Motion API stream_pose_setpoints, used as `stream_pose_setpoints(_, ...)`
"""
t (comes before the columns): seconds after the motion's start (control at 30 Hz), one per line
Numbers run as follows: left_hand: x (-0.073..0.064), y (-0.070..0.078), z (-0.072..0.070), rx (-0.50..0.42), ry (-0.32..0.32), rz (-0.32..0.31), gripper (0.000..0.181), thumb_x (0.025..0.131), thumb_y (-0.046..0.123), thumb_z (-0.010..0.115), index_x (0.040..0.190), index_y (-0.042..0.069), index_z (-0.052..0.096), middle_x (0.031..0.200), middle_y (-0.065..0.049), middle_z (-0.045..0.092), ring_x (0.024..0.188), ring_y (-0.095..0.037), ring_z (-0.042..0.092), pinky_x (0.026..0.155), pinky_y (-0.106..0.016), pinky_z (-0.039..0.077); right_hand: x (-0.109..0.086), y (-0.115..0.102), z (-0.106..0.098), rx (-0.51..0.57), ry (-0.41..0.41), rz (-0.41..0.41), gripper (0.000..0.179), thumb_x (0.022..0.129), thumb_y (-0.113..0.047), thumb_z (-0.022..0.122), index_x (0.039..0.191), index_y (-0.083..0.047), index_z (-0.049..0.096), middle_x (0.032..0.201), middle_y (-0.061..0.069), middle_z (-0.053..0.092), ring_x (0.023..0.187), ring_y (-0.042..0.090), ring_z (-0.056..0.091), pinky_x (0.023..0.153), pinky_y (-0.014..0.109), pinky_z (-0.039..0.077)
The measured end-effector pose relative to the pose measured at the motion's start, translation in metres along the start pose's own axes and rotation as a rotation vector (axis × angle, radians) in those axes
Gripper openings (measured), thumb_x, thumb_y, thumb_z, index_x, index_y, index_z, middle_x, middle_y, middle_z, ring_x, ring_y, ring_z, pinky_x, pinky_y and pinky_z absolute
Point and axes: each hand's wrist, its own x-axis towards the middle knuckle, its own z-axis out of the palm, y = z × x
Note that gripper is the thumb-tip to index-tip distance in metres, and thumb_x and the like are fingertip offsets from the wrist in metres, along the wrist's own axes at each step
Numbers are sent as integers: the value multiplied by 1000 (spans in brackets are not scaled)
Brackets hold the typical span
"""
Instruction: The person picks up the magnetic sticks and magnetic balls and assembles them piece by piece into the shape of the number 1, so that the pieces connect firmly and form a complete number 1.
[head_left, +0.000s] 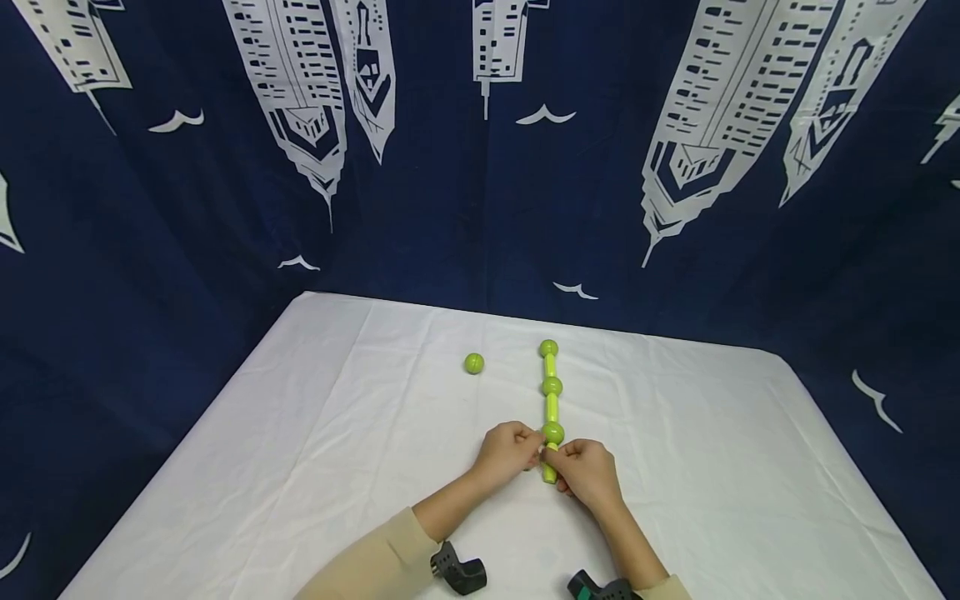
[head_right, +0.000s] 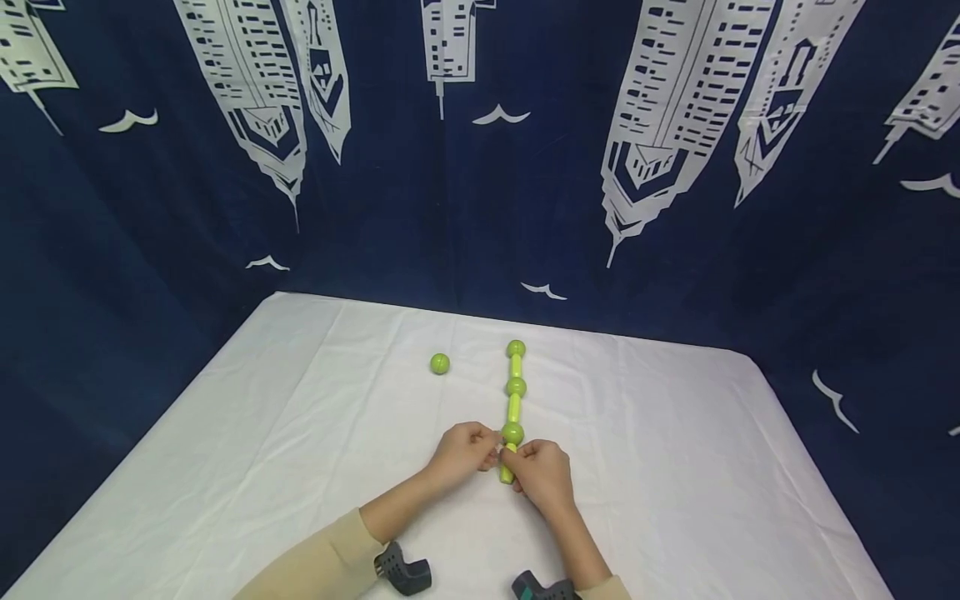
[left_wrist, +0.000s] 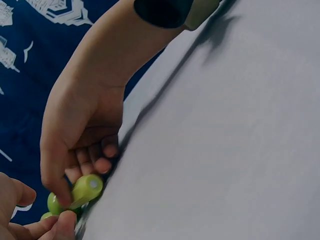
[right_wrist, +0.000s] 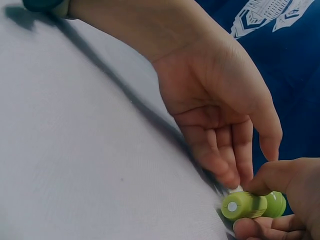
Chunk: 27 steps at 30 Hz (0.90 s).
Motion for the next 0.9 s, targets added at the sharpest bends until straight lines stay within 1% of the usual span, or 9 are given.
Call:
stream_pose_setpoints(0.1, 6, 3, -10, 14, 37, -6, 18, 91, 19, 63, 83, 3, 67, 61, 3, 62, 53, -6, 56, 51, -19, 44, 1, -1, 0, -3, 5, 14, 23, 85, -20, 70, 73, -1, 65, 52, 2, 57, 43, 12, 54, 41, 24, 44)
stream_pose_setpoints(0.27, 18, 9, -34, 53, 121, -17, 14, 88, 16, 62, 87, 5, 69, 64, 2, 63, 57, -8, 57, 53, -22, 44, 2, 0, 1, 0, 15, 25, 22, 85, -18, 69, 75, 0, 66, 54, 3, 58, 44, 12, 54, 42, 24, 45)
stream_pose_setpoints(0.43, 31, 10, -58, 115, 226, 8, 14, 88, 14, 62, 92, 3, 70, 75, 0, 65, 67, -11, 60, 60, -25, 48, 3, 1, 0, -5, 33, 11, 21, 85, -18, 68, 76, 1, 67, 52, 3, 58, 44, 12, 54, 42, 24, 44)
stream_pose_setpoints(0.53, 39, 8, -70, 142, 289, 18, 16, 86, 11, 64, 95, 0, 70, 79, -2, 64, 70, -13, 59, 62, -26, 49, 4, 1, 0, 0, 44, 10, 21, 85, -17, 68, 78, 2, 67, 53, 2, 57, 44, 12, 54, 42, 24, 44)
stream_pose_setpoints(0.63, 47, 5, -78, 172, 340, 25, 19, 83, 9, 67, 98, -2, 69, 80, -4, 63, 73, -16, 59, 64, -27, 49, 5, 2, 0, 4, 47, 14, 20, 84, -17, 68, 79, 3, 67, 53, 2, 57, 44, 12, 54, 42, 23, 43)
stream_pose_setpoints(0.7, 52, 3, -82, 203, 361, 27, 23, 81, 8, 69, 101, -3, 68, 84, -6, 63, 76, -18, 58, 67, -29, 48, 6, 2, 0, 2, 47, 17, 20, 85, -17, 67, 80, 3, 67, 53, 2, 57, 44, 12, 53, 42, 23, 43)
stream_pose_setpoints(0.8, 59, 1, -86, 257, 378, 28, 30, 79, 8, 72, 106, -4, 66, 90, -10, 61, 82, -22, 57, 73, -33, 47, 7, 2, 0, 1, 44, 15, 20, 85, -17, 67, 80, 3, 66, 53, 2, 56, 44, 12, 53, 42, 24, 42)
stream_pose_setpoints(0.9, 67, -1, -88, 298, 375, 27, 39, 78, 8, 75, 113, -6, 64, 97, -15, 60, 87, -27, 56, 77, -38, 47, 9, 1, -1, 3, 46, 8, 20, 85, -17, 67, 79, 2, 66, 52, 2, 56, 44, 12, 52, 42, 24, 42)
